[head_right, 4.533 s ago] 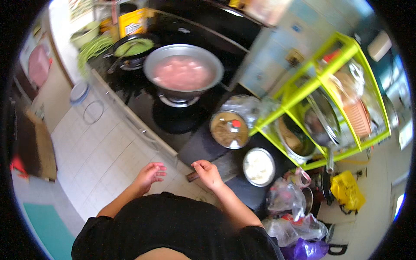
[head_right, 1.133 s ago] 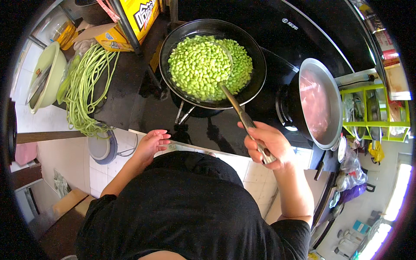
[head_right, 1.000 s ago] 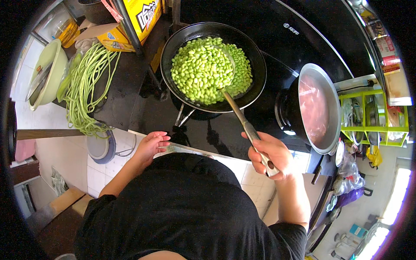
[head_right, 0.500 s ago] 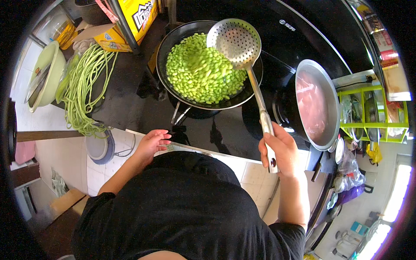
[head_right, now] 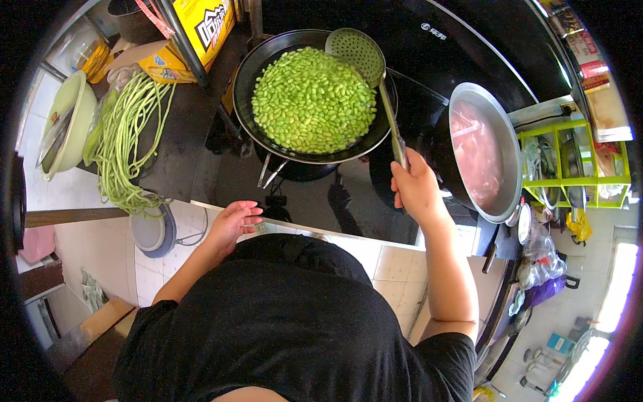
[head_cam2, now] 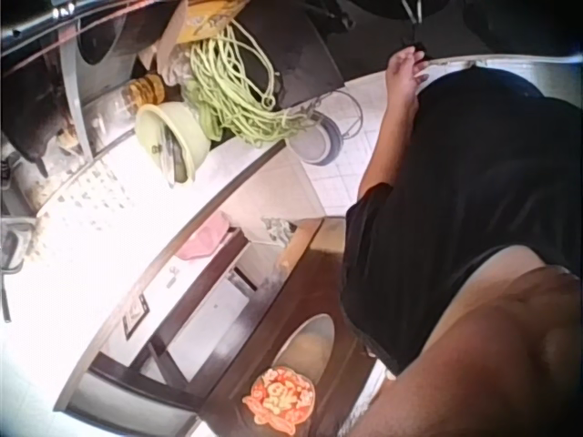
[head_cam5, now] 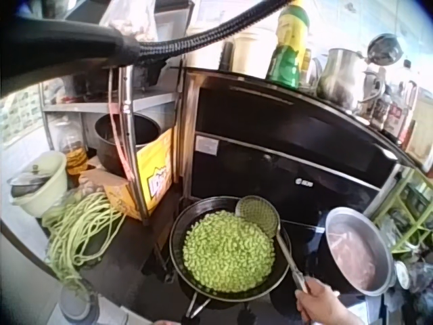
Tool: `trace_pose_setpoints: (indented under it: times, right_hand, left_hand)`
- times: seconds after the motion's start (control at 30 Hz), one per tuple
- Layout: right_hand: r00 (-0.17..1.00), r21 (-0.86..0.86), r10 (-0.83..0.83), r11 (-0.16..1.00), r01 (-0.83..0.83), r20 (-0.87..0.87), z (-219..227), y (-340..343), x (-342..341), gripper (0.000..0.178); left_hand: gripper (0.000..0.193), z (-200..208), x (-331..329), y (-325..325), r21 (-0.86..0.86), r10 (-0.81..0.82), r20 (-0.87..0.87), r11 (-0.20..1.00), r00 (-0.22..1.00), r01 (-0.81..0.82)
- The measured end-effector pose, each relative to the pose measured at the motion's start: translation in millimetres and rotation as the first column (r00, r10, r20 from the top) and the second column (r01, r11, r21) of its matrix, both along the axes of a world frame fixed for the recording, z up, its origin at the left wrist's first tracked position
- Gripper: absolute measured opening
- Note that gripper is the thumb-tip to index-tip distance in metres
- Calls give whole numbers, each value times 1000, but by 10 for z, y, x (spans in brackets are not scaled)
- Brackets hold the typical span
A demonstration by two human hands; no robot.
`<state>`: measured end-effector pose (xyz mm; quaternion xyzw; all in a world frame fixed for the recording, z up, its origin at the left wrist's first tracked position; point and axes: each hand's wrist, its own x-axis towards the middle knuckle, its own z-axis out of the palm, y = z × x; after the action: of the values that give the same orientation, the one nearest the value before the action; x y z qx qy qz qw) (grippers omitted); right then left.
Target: The person transfers green soybeans from a bowl into a wok on the stove using a slotted spoon. They stir the beans in the wok, rinse a metal bowl in the sink, and wipe the countertop with a cloth. The person also handles a bowl of ground meat, rinses it under the tap, and covers it with a lid.
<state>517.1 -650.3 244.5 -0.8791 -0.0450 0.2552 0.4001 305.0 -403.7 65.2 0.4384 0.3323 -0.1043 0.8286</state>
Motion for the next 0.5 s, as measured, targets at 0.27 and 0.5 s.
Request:
trace_pose_setpoints:
  times: [0.27,0.5]
  right_hand:
    - [829,378,11,893,244,-560,154,90,-146,24]
    - [727,521,168,802,291,-665,269,-78,-283,30]
  left_hand:
    - [24,36,-19,-46,-1,-3,-24,1000,1000,3]
    - [24,23,-6,-21,20,-12,-32,1000,999,13]
